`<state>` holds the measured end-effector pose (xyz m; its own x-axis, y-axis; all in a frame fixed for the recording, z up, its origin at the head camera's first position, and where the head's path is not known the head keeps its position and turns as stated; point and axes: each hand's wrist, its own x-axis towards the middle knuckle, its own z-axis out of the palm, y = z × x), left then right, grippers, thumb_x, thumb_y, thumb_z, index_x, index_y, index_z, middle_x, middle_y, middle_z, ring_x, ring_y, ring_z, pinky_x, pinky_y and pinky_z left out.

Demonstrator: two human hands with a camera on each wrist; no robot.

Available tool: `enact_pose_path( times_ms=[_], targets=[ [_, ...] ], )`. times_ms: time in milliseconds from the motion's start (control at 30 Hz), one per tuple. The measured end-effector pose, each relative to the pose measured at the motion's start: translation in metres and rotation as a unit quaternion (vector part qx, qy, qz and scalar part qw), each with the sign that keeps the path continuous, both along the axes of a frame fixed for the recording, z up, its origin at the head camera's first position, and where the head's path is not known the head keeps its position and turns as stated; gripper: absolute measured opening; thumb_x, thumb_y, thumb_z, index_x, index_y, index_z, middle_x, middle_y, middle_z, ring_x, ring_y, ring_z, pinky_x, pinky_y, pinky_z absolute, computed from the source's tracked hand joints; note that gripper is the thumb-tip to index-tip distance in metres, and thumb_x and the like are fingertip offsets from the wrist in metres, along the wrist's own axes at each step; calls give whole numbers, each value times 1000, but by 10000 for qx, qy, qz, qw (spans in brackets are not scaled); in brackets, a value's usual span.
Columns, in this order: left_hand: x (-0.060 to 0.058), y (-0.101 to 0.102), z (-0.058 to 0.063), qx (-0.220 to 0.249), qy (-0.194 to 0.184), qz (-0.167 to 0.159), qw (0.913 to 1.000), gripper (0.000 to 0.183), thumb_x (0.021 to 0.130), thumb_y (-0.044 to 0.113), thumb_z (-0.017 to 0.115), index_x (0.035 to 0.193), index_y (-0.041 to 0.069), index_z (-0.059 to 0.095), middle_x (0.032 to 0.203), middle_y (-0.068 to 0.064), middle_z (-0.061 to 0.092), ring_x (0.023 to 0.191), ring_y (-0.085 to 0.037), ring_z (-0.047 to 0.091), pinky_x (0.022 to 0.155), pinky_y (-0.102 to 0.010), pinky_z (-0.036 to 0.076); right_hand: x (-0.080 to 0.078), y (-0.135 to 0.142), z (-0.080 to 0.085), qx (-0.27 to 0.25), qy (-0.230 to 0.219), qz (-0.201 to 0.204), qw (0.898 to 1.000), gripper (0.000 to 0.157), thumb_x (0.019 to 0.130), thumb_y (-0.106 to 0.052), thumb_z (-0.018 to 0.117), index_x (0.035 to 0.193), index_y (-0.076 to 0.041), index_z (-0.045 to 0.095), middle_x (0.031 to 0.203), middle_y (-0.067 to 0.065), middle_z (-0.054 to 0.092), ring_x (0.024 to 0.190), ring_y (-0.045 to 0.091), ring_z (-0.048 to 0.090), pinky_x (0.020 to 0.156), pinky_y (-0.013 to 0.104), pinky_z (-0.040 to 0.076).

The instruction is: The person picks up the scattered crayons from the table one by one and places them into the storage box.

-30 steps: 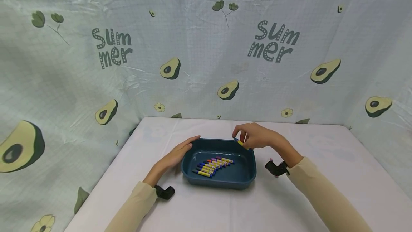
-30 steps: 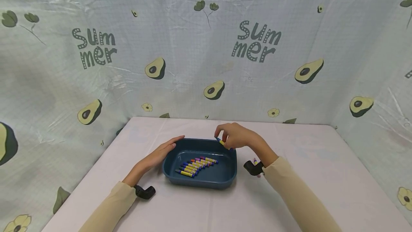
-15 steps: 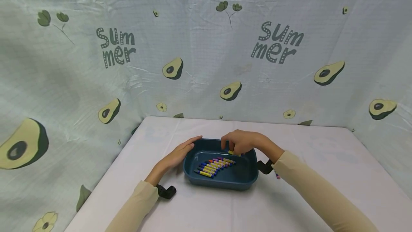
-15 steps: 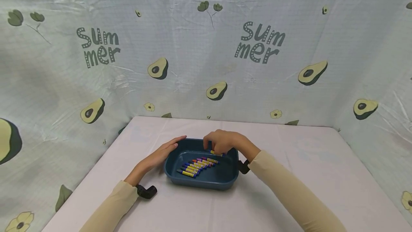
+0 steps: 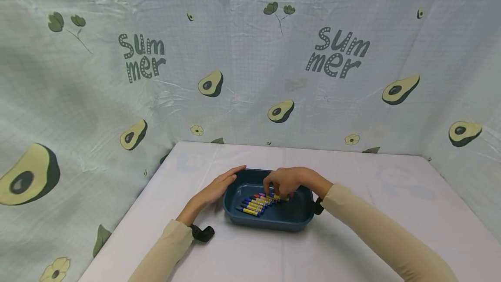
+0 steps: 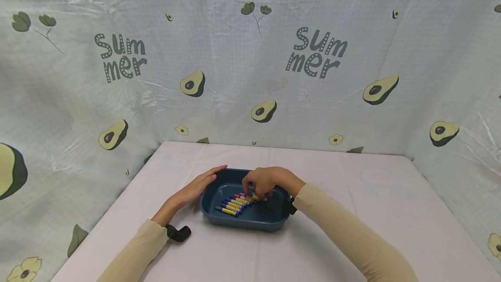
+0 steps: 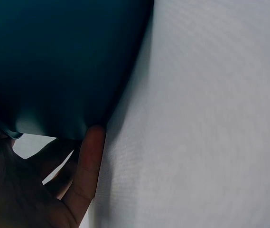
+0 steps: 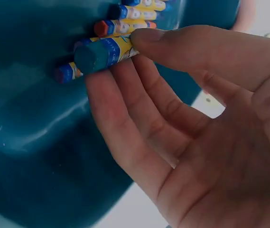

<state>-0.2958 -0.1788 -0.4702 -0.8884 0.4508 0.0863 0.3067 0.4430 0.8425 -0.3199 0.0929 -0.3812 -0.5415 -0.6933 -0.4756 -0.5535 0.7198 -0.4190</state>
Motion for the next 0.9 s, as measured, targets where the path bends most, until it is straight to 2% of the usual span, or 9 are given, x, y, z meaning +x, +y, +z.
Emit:
enact_pose_path(
  times_ms=[167,367,567,900],
  targets=[
    [1,0,1,2,-30,39,10000,49,114,23,29,162,17,35,169,-8,33,159,-32,25,130,-58,19,2,-6,-4,116,-212,-77,9997,37,91,6,69,117,-21,71,101,3,68,80,15,66,65,32,62],
    [2,-1,1,-18,-2,52,10000,49,114,24,29,162,18,35,170,-8,33,159,-31,25,130,-57,19,11,-13,-7,359,-343,57,9988,34,91,6,69,110,-22,70,104,1,65,81,13,63,68,33,63],
    [2,0,1,-8,-55,30,10000,49,114,24,29,162,19,35,170,-7,33,159,-30,25,130,-57,19,13,-18,-13,595,-539,262,9964,34,89,7,70,104,-24,69,96,-1,67,80,13,67,68,33,64],
    [2,-1,1,5,-53,28,10000,49,114,23,29,163,20,35,170,-7,33,159,-31,25,129,-59,19,15,-21,-14,763,-726,92,9944,35,91,8,69,103,-25,69,97,1,69,79,17,71,72,37,65]
  ],
)
